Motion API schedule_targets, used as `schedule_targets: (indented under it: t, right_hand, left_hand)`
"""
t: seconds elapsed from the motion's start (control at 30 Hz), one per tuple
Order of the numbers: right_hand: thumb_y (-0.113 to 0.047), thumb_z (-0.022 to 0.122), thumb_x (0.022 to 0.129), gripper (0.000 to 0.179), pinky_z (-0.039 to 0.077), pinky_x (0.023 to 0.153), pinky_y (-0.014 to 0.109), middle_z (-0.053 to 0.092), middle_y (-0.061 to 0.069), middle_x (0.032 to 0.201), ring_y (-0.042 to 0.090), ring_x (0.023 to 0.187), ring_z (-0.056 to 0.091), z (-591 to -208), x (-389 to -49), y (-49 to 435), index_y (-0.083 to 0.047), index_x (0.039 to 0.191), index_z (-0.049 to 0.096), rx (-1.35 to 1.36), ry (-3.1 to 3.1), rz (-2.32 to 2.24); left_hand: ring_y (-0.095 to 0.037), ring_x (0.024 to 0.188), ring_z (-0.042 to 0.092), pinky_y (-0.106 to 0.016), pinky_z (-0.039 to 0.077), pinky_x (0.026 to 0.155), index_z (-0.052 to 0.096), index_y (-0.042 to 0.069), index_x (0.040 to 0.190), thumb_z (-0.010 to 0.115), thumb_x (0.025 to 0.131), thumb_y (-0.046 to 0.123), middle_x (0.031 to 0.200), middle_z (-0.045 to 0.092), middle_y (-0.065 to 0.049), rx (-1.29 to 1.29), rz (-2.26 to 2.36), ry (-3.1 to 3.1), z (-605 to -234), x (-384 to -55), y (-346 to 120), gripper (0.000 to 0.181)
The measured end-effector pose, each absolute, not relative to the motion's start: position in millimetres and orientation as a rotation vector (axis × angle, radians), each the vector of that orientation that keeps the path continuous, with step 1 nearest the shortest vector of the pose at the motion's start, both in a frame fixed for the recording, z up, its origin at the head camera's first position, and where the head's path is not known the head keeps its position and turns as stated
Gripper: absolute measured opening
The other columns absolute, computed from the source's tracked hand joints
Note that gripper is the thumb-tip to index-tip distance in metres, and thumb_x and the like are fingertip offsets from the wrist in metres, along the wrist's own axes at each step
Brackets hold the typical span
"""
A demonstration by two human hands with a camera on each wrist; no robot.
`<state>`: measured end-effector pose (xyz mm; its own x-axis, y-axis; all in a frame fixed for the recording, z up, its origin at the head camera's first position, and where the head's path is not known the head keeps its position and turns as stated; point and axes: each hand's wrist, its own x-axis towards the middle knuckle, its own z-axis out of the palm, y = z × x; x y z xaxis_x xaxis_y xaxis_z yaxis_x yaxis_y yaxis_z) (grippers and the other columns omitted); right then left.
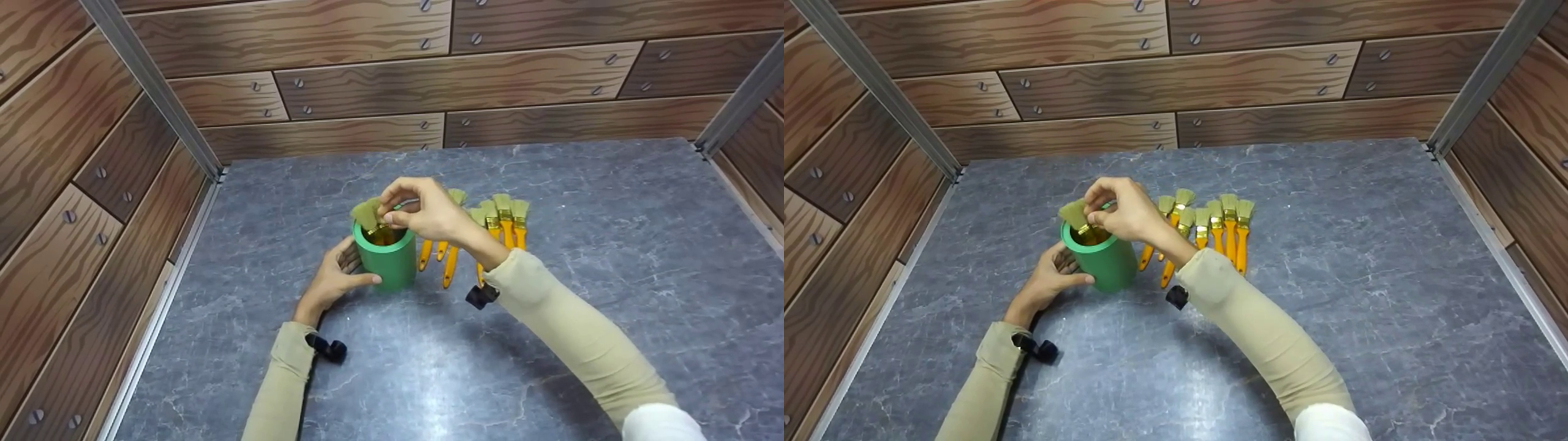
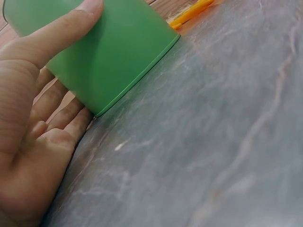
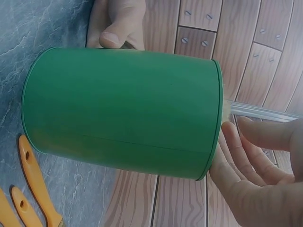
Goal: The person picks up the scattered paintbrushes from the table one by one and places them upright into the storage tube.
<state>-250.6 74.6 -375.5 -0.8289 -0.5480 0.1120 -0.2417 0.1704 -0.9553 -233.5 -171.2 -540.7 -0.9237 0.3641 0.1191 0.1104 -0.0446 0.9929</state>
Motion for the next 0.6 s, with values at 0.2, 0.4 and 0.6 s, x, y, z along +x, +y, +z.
schedule_targets:
  t: [0.2, 0.4, 0.6]
  right_hand:
    - [0.006, 0.068, 0.101, 0.021, 0.066, 0.098, 0.042, 0.073, 0.023, 0.117, 0.044, 0.112, 0.074, -374, -250, 80, 0.006, 0.121, 0.067, -0.746, 2.208, -1.704]
    - [-0.002, 0.072, 0.101, 0.028, 0.066, 0.098, 0.038, 0.073, 0.021, 0.124, 0.040, 0.113, 0.075, -370, -247, 90, 0.003, 0.128, 0.069, -0.745, 2.282, -1.633]
    - [-0.009, 0.074, 0.102, 0.029, 0.066, 0.096, 0.041, 0.074, 0.014, 0.124, 0.029, 0.109, 0.075, -368, -246, 104, -0.005, 0.131, 0.072, -0.753, 2.385, -1.564]
  left_hand:
    - [-0.024, 0.152, 0.048, -0.033, 0.042, 0.128, 0.044, 0.017, 0.164, 0.095, 0.081, 0.009, 0.162, 0.053, -0.006, 0.505, 2.082, 2.038, -541, -234, -171, 0.098]
    - [-0.025, 0.151, 0.050, -0.036, 0.042, 0.128, 0.046, 0.016, 0.162, 0.095, 0.080, 0.006, 0.160, 0.055, -0.007, 0.513, 2.094, 2.045, -541, -234, -172, 0.097]
    - [-0.025, 0.151, 0.050, -0.035, 0.042, 0.128, 0.046, 0.016, 0.162, 0.096, 0.080, 0.008, 0.160, 0.055, -0.006, 0.501, 2.086, 2.051, -541, -233, -172, 0.096]
